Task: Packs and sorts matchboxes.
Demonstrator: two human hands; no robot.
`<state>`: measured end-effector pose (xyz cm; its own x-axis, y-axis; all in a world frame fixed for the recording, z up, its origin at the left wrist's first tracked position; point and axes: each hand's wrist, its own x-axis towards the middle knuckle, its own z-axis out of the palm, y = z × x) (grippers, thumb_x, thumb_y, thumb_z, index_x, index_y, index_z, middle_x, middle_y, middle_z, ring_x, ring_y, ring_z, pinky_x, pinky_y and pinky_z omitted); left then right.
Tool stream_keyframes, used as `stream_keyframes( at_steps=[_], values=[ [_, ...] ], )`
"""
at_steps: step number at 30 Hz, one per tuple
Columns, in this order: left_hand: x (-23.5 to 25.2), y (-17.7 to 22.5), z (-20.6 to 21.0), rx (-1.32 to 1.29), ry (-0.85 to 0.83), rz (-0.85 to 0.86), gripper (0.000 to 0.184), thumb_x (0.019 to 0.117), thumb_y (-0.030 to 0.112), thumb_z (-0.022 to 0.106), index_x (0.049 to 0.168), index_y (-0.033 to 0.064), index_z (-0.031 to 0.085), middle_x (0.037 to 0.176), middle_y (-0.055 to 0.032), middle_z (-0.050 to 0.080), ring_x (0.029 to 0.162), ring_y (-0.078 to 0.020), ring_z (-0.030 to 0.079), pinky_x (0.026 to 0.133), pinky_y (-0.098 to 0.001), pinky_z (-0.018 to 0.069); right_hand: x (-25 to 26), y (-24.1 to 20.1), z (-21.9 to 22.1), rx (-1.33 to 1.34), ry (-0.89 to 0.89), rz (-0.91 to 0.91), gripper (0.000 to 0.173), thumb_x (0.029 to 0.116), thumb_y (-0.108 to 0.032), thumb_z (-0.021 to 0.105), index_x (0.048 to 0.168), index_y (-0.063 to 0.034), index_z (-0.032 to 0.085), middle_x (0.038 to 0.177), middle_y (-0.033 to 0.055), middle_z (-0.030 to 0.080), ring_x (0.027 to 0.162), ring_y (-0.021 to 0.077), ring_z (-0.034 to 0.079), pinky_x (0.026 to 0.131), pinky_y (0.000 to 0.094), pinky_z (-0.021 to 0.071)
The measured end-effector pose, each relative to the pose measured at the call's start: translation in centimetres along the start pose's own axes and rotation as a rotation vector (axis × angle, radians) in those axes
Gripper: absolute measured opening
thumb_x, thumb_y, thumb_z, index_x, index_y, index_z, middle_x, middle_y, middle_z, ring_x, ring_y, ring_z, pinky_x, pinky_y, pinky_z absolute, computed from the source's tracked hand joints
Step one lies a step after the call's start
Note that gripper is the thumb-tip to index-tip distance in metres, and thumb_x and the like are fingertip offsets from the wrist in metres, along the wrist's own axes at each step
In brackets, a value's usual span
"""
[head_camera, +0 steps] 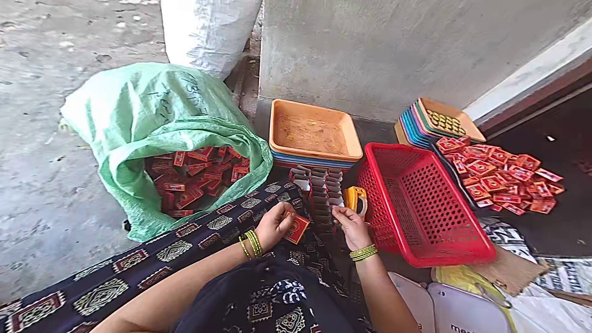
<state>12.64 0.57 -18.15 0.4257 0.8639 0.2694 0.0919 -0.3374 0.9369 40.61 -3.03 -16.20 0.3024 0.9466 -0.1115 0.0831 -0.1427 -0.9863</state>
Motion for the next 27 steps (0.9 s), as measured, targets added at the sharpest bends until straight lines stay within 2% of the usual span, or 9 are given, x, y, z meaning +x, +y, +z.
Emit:
stream_keyframes(
  at_steps=[3, 6, 8, 12, 18, 21, 23, 25, 27],
  values=[
    [0.1, 0.2, 0.0, 0.021, 0.052, -0.017, 0.028, 0.1070, 0.026, 0.048, 0.116, 0.0036, 0.063, 0.110, -0.0106, 0.068, 0.092, -0.0136, 0.069, 0.084, -0.0344, 0.0603, -3.1, -4.2, 5.8, 0.231, -0.188, -0.002, 0.027, 0.0997, -0.010, 0.063, 0.122, 0.0039, 0.070, 0.130, 0.0140, 0.068, 0.112, 0.0209, 0.068, 0.096, 0.0371, 0.0567],
    [0.1, 0.2, -0.5, 0.015, 0.071, -0.029, 0.035, 0.1081, 0.035, 0.048, 0.117, 0.0037, 0.063, 0.108, -0.0102, 0.067, 0.091, -0.0134, 0.070, 0.084, -0.0347, 0.0611, -4.5, -5.0, 9.1, 0.349, -0.253, 0.054, 0.023, 0.0988, -0.007, 0.063, 0.116, 0.0059, 0.071, 0.132, 0.0154, 0.068, 0.115, 0.0203, 0.067, 0.097, 0.0362, 0.0556],
    [0.1, 0.0, -0.7, -0.007, 0.049, -0.015, 0.039, 0.1047, 0.039, 0.055, 0.118, 0.0032, 0.062, 0.108, -0.0108, 0.067, 0.091, -0.0140, 0.069, 0.084, -0.0351, 0.0610, -4.7, -4.2, 10.2, 0.370, -0.252, 0.067, 0.022, 0.0990, -0.006, 0.063, 0.115, 0.0066, 0.071, 0.130, 0.0167, 0.068, 0.115, 0.0216, 0.067, 0.098, 0.0376, 0.0562],
    [0.1, 0.3, -0.8, -0.023, 0.012, -0.011, 0.043, 0.0948, 0.035, 0.073, 0.119, 0.0025, 0.059, 0.112, -0.0125, 0.066, 0.093, -0.0149, 0.069, 0.086, -0.0345, 0.0602, -4.4, -2.9, 11.0, 0.327, -0.163, 0.033, 0.018, 0.0976, -0.009, 0.068, 0.110, 0.0033, 0.072, 0.121, 0.0150, 0.070, 0.109, 0.0201, 0.067, 0.092, 0.0355, 0.0579],
    [0.1, 0.0, -0.9, 0.055, -0.015, 0.105, 0.037, 0.0953, 0.028, 0.069, 0.119, 0.0021, 0.059, 0.112, -0.0136, 0.066, 0.099, -0.0160, 0.067, 0.089, -0.0346, 0.0581, -3.9, -2.4, 10.7, 0.235, -0.095, -0.039, 0.010, 0.0891, -0.011, 0.075, 0.090, -0.0013, 0.077, 0.113, 0.0124, 0.068, 0.105, 0.0197, 0.064, 0.088, 0.0330, 0.0572],
    [-0.1, -0.1, -0.9, 0.074, -0.021, 0.157, 0.036, 0.0930, 0.024, 0.069, 0.120, 0.0015, 0.059, 0.113, -0.0145, 0.066, 0.100, -0.0174, 0.067, 0.089, -0.0360, 0.0583, -3.8, -2.7, 10.9, 0.312, -0.095, 0.055, 0.010, 0.0888, -0.007, 0.075, 0.093, 0.0015, 0.073, 0.097, 0.0138, 0.072, 0.090, 0.0194, 0.068, 0.081, 0.0344, 0.0583],
    [-0.3, 0.1, -1.0, 0.064, -0.037, 0.159, 0.038, 0.0924, 0.024, 0.067, 0.121, 0.0015, 0.058, 0.114, -0.0142, 0.066, 0.099, -0.0174, 0.068, 0.088, -0.0368, 0.0589, -3.8, -3.1, 11.0, 0.371, -0.103, 0.141, 0.013, 0.0890, -0.004, 0.073, 0.096, 0.0029, 0.065, 0.089, 0.0155, 0.071, 0.081, 0.0197, 0.068, 0.075, 0.0346, 0.0587],
    [-0.5, 0.2, -0.9, 0.042, -0.052, 0.169, 0.041, 0.0920, 0.023, 0.065, 0.124, 0.0008, 0.055, 0.114, -0.0141, 0.067, 0.097, -0.0170, 0.068, 0.085, -0.0368, 0.0598, -3.6, -3.4, 10.9, 0.394, -0.106, 0.203, 0.017, 0.0893, -0.003, 0.071, 0.097, 0.0017, 0.056, 0.085, 0.0162, 0.069, 0.076, 0.0197, 0.068, 0.070, 0.0343, 0.0590],
    [-0.6, 0.0, -0.8, 0.012, -0.069, 0.196, 0.044, 0.0923, 0.024, 0.062, 0.127, -0.0009, 0.052, 0.115, -0.0144, 0.067, 0.098, -0.0173, 0.069, 0.085, -0.0375, 0.0607, -3.5, -3.6, 10.9, 0.373, -0.090, 0.225, 0.016, 0.0912, -0.003, 0.069, 0.097, 0.0020, 0.055, 0.084, 0.0167, 0.069, 0.074, 0.0203, 0.068, 0.066, 0.0340, 0.0589]
  ],
)
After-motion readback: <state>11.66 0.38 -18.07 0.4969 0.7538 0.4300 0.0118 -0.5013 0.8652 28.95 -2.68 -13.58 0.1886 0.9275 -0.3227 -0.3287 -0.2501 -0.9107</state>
